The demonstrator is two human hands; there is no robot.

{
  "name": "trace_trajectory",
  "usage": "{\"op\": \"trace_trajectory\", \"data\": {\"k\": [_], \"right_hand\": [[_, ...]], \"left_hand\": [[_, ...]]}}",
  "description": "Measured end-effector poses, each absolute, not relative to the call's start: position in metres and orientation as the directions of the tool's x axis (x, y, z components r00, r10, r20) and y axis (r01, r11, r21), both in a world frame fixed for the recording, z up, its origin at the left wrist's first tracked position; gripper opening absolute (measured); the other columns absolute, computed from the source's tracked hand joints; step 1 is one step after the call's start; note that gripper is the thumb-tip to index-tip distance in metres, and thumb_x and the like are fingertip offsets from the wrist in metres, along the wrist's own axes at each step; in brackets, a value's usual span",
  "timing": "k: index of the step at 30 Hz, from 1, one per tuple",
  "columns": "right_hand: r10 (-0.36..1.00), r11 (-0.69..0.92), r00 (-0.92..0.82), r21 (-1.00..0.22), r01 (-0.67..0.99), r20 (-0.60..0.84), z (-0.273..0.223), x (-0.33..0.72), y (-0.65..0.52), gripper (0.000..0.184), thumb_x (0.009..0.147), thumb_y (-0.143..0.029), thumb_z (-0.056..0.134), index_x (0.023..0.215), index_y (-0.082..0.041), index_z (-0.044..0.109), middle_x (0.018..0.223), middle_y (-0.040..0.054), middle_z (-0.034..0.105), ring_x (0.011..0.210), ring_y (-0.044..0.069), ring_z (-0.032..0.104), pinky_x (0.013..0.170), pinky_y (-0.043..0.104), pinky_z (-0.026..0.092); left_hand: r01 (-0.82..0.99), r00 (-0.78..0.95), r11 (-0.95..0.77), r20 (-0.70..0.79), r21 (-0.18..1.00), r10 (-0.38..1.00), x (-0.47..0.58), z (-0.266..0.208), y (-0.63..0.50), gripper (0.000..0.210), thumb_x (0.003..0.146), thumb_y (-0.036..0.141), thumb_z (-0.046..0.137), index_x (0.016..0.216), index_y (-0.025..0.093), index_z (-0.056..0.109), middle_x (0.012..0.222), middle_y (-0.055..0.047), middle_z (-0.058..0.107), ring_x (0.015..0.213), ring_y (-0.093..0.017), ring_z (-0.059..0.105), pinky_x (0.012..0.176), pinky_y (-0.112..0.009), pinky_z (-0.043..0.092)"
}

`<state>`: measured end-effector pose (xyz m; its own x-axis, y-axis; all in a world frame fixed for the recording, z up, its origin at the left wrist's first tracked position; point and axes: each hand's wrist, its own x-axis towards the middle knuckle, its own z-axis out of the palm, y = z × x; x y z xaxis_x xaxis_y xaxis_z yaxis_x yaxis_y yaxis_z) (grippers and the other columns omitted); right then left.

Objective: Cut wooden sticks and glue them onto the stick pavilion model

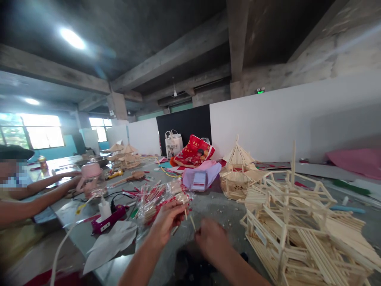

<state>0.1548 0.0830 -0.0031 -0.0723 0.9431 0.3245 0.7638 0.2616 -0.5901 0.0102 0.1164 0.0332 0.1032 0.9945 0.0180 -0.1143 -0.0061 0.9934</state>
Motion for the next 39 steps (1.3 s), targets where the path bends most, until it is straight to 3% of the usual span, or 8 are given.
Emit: {"op": "trace_trajectory", "data": {"k": [5, 9, 20, 39], "right_hand": [[0.985, 0.169, -0.082, -0.809, 0.563, 0.149, 0.000, 0.169, 0.075, 0.030, 0.079, -0.037, 0.039, 0.061, -0.018, 0.053, 0.049, -0.0010, 0.054, 0.046, 0.011, 0.048, 0.047, 0.023, 0.034], [0.983, 0.184, -0.084, -0.880, 0.439, 0.164, -0.004, 0.168, 0.066, 0.034, 0.079, -0.045, 0.036, 0.067, -0.017, 0.051, 0.054, -0.0014, 0.052, 0.048, 0.010, 0.046, 0.046, 0.022, 0.033], [0.972, 0.225, -0.145, -0.916, 0.333, 0.186, -0.005, 0.171, 0.062, 0.028, 0.075, -0.041, 0.042, 0.065, -0.017, 0.050, 0.053, -0.0020, 0.048, 0.047, 0.011, 0.042, 0.046, 0.023, 0.031], [0.968, 0.226, -0.181, -0.915, 0.335, 0.173, -0.005, 0.171, 0.061, 0.020, 0.074, -0.033, 0.043, 0.065, -0.017, 0.050, 0.052, -0.0026, 0.048, 0.048, 0.011, 0.043, 0.048, 0.023, 0.032]], "left_hand": [[-0.048, 0.186, 0.013, -0.004, 0.999, 0.983, 0.010, 0.025, 0.114, 0.019, 0.063, 0.031, 0.068, 0.069, 0.013, 0.063, 0.062, -0.004, 0.064, 0.050, -0.010, 0.052, 0.043, -0.018, 0.031], [-0.038, 0.337, 0.053, -0.037, 0.998, 0.941, 0.012, 0.023, 0.105, 0.023, 0.062, 0.035, 0.069, 0.070, 0.014, 0.064, 0.065, -0.006, 0.065, 0.051, -0.012, 0.055, 0.046, -0.021, 0.037], [-0.021, 0.353, -0.012, 0.019, 1.000, 0.936, 0.019, 0.026, 0.097, 0.025, 0.062, 0.034, 0.069, 0.070, 0.011, 0.064, 0.059, -0.004, 0.062, 0.053, -0.013, 0.057, 0.047, -0.021, 0.041], [-0.010, 0.334, -0.007, 0.010, 1.000, 0.942, 0.021, 0.022, 0.095, 0.025, 0.061, 0.033, 0.070, 0.068, 0.010, 0.063, 0.057, -0.004, 0.063, 0.051, -0.013, 0.057, 0.047, -0.022, 0.042]]}}
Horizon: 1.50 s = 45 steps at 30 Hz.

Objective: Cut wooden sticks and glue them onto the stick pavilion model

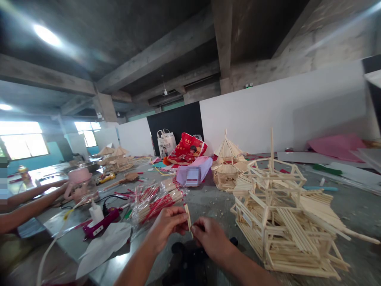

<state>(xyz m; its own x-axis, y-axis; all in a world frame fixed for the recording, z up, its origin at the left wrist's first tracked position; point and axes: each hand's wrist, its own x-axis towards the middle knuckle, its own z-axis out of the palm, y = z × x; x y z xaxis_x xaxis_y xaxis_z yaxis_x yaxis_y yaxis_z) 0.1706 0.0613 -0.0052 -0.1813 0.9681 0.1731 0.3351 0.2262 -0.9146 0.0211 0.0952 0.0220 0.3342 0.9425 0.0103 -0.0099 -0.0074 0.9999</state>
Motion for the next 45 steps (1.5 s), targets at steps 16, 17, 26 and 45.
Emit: {"op": "trace_trajectory", "data": {"k": [16, 17, 26, 45], "right_hand": [[0.980, 0.199, -0.094, -0.855, 0.479, 0.175, -0.008, 0.169, 0.065, 0.019, 0.077, -0.028, 0.040, 0.064, -0.018, 0.049, 0.054, -0.0018, 0.052, 0.051, 0.012, 0.048, 0.050, 0.023, 0.034], [0.981, 0.187, -0.060, -0.836, 0.516, 0.182, -0.008, 0.169, 0.065, 0.019, 0.078, -0.028, 0.040, 0.064, -0.018, 0.049, 0.055, -0.0010, 0.053, 0.052, 0.012, 0.049, 0.051, 0.024, 0.034], [0.938, 0.180, 0.057, -0.619, 0.764, 0.343, 0.000, 0.168, 0.047, 0.017, 0.081, -0.019, 0.037, 0.083, -0.016, 0.054, 0.088, 0.0112, 0.061, 0.084, 0.022, 0.055, 0.074, 0.032, 0.036], [0.736, 0.261, -0.106, -0.135, 0.956, 0.669, 0.068, 0.325, -0.110, 0.009, 0.082, -0.025, 0.049, 0.090, -0.023, 0.051, 0.087, 0.0043, 0.059, 0.081, 0.018, 0.057, 0.072, 0.032, 0.045]], "left_hand": [[0.029, 0.313, -0.022, 0.012, 0.999, 0.950, 0.021, 0.021, 0.096, 0.027, 0.061, 0.036, 0.070, 0.068, 0.011, 0.062, 0.057, -0.004, 0.063, 0.049, -0.013, 0.057, 0.046, -0.022, 0.042], [0.033, 0.300, -0.028, 0.017, 0.999, 0.954, 0.021, 0.020, 0.097, 0.027, 0.061, 0.036, 0.070, 0.068, 0.011, 0.062, 0.057, -0.003, 0.062, 0.049, -0.013, 0.057, 0.045, -0.022, 0.041], [-0.017, 0.219, -0.027, 0.030, 0.999, 0.975, 0.017, 0.025, 0.102, 0.022, 0.064, 0.033, 0.069, 0.067, 0.014, 0.060, 0.057, -0.001, 0.060, 0.050, -0.009, 0.054, 0.043, -0.018, 0.037], [-0.085, 0.556, 0.251, -0.163, 0.964, 0.815, 0.158, 0.059, -0.018, 0.024, 0.059, 0.035, 0.073, 0.066, 0.014, 0.063, 0.058, -0.001, 0.060, 0.036, -0.002, 0.039, 0.034, -0.015, 0.024]]}}
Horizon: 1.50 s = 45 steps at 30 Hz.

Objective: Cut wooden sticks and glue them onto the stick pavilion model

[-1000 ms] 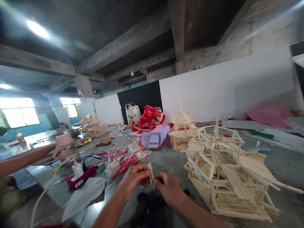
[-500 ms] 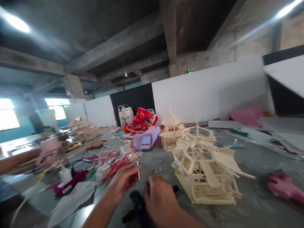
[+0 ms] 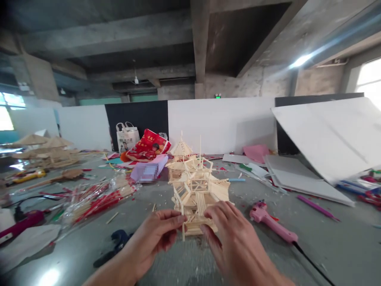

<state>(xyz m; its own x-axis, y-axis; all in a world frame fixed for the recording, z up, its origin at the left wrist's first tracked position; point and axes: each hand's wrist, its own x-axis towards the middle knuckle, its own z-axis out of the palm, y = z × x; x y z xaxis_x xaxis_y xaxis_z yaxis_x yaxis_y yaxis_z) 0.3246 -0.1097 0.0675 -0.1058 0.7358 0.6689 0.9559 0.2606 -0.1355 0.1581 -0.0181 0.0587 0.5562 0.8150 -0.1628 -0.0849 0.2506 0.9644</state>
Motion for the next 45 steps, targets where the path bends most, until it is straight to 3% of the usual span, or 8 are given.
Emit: {"op": "trace_trajectory", "data": {"k": [8, 14, 22, 29, 36, 45], "right_hand": [[0.818, 0.232, -0.098, -0.169, 0.958, 0.567, 0.034, 0.321, -0.095, 0.008, 0.084, -0.023, 0.045, 0.082, -0.020, 0.052, 0.078, 0.0038, 0.060, 0.073, 0.019, 0.059, 0.062, 0.031, 0.045], [0.731, 0.359, -0.193, -0.129, 0.924, 0.654, 0.036, 0.318, -0.094, 0.005, 0.083, -0.021, 0.049, 0.086, -0.019, 0.053, 0.078, 0.0031, 0.060, 0.070, 0.019, 0.059, 0.060, 0.030, 0.046], [0.655, 0.317, -0.202, -0.022, 0.948, 0.728, 0.035, 0.317, -0.085, 0.026, 0.091, -0.024, 0.034, 0.077, -0.020, 0.055, 0.068, 0.0020, 0.058, 0.063, 0.016, 0.057, 0.057, 0.027, 0.044], [0.680, 0.267, -0.104, -0.113, 0.957, 0.725, 0.018, 0.333, -0.090, 0.011, 0.087, -0.025, 0.044, 0.080, -0.022, 0.052, 0.072, 0.0002, 0.058, 0.067, 0.017, 0.058, 0.058, 0.029, 0.042], [0.693, 0.213, -0.084, -0.093, 0.973, 0.716, 0.010, 0.335, -0.085, 0.003, 0.085, -0.024, 0.048, 0.083, -0.021, 0.049, 0.075, 0.0012, 0.057, 0.069, 0.021, 0.058, 0.059, 0.033, 0.044], [0.717, 0.162, -0.086, -0.045, 0.986, 0.692, 0.030, 0.329, -0.079, 0.009, 0.082, -0.027, 0.053, 0.078, -0.020, 0.048, 0.074, 0.0015, 0.056, 0.068, 0.021, 0.057, 0.057, 0.033, 0.044]], "left_hand": [[-0.085, 0.471, 0.183, -0.122, 0.979, 0.874, 0.186, 0.042, -0.014, 0.029, 0.059, 0.038, 0.072, 0.069, 0.013, 0.061, 0.047, 0.005, 0.050, 0.033, -0.002, 0.032, 0.033, -0.017, 0.019], [-0.111, 0.428, 0.083, -0.028, 0.990, 0.903, 0.189, 0.043, -0.018, 0.029, 0.066, 0.039, 0.066, 0.066, 0.012, 0.058, 0.038, 0.007, 0.042, 0.032, -0.002, 0.027, 0.034, -0.017, 0.016], [-0.083, 0.422, 0.074, -0.032, 0.994, 0.906, 0.195, 0.033, -0.021, 0.028, 0.068, 0.040, 0.060, 0.068, 0.011, 0.059, 0.035, 0.007, 0.039, 0.029, -0.003, 0.028, 0.032, -0.017, 0.017], [-0.103, 0.377, 0.078, -0.034, 0.992, 0.926, 0.197, 0.031, -0.012, 0.026, 0.065, 0.034, 0.062, 0.068, 0.009, 0.060, 0.055, 0.001, 0.055, 0.032, -0.001, 0.029, 0.031, -0.017, 0.019], [-0.114, 0.348, 0.034, 0.008, 0.993, 0.937, 0.203, 0.028, -0.013, 0.029, 0.066, 0.037, 0.061, 0.072, 0.008, 0.063, 0.056, 0.001, 0.055, 0.033, -0.002, 0.030, 0.032, -0.017, 0.019], [0.041, 0.301, -0.095, 0.078, 0.995, 0.950, 0.208, 0.029, -0.007, 0.028, 0.065, 0.038, 0.059, 0.069, 0.011, 0.067, 0.042, 0.004, 0.051, 0.031, -0.004, 0.031, 0.034, -0.019, 0.022]]}}
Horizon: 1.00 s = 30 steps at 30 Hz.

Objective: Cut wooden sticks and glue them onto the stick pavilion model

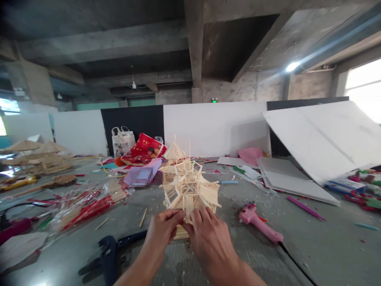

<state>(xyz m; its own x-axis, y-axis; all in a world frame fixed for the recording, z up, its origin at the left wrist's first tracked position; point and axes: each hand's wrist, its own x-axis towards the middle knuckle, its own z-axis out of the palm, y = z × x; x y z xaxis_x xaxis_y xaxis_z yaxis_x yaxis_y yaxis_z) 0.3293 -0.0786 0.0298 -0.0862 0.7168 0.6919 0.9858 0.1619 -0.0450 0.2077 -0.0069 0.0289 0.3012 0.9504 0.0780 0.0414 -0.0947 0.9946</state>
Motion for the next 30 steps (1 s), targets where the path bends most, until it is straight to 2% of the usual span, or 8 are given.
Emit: {"op": "trace_trajectory", "data": {"k": [5, 14, 20, 30], "right_hand": [[0.721, 0.130, -0.065, -0.042, 0.991, 0.690, 0.038, 0.326, -0.074, 0.012, 0.081, -0.029, 0.055, 0.076, -0.020, 0.049, 0.073, 0.0022, 0.056, 0.069, 0.022, 0.057, 0.057, 0.033, 0.043], [0.765, 0.075, -0.029, -0.044, 0.996, 0.644, 0.039, 0.323, -0.070, 0.012, 0.083, -0.029, 0.052, 0.076, -0.020, 0.048, 0.075, 0.0020, 0.057, 0.070, 0.020, 0.056, 0.056, 0.030, 0.041], [0.738, 0.074, -0.053, -0.003, 0.997, 0.672, 0.038, 0.326, -0.070, 0.016, 0.086, -0.030, 0.045, 0.073, -0.021, 0.047, 0.073, 0.0020, 0.057, 0.069, 0.018, 0.056, 0.056, 0.028, 0.040], [0.754, 0.085, -0.036, -0.044, 0.995, 0.656, 0.039, 0.325, -0.069, 0.013, 0.084, -0.030, 0.050, 0.076, -0.021, 0.048, 0.075, 0.0008, 0.057, 0.070, 0.018, 0.057, 0.056, 0.027, 0.038]], "left_hand": [[0.044, 0.294, -0.072, 0.056, 0.996, 0.954, 0.209, 0.030, -0.003, 0.026, 0.063, 0.037, 0.059, 0.065, 0.012, 0.066, 0.029, 0.007, 0.039, 0.027, -0.005, 0.030, 0.033, -0.019, 0.019], [-0.003, 0.275, 0.009, -0.008, 1.000, 0.961, 0.211, 0.033, -0.005, 0.024, 0.062, 0.035, 0.060, 0.065, 0.011, 0.063, 0.034, 0.005, 0.047, 0.027, -0.004, 0.031, 0.031, -0.018, 0.019], [-0.053, 0.297, 0.079, -0.060, 0.995, 0.953, 0.210, 0.039, -0.010, 0.027, 0.061, 0.035, 0.062, 0.069, 0.009, 0.062, 0.049, 0.000, 0.058, 0.031, -0.004, 0.037, 0.031, -0.017, 0.019], [-0.044, 0.309, 0.121, -0.102, 0.992, 0.946, 0.211, 0.046, -0.014, 0.023, 0.061, 0.032, 0.062, 0.066, 0.009, 0.060, 0.050, -0.001, 0.059, 0.033, -0.004, 0.041, 0.031, -0.016, 0.020]]}}
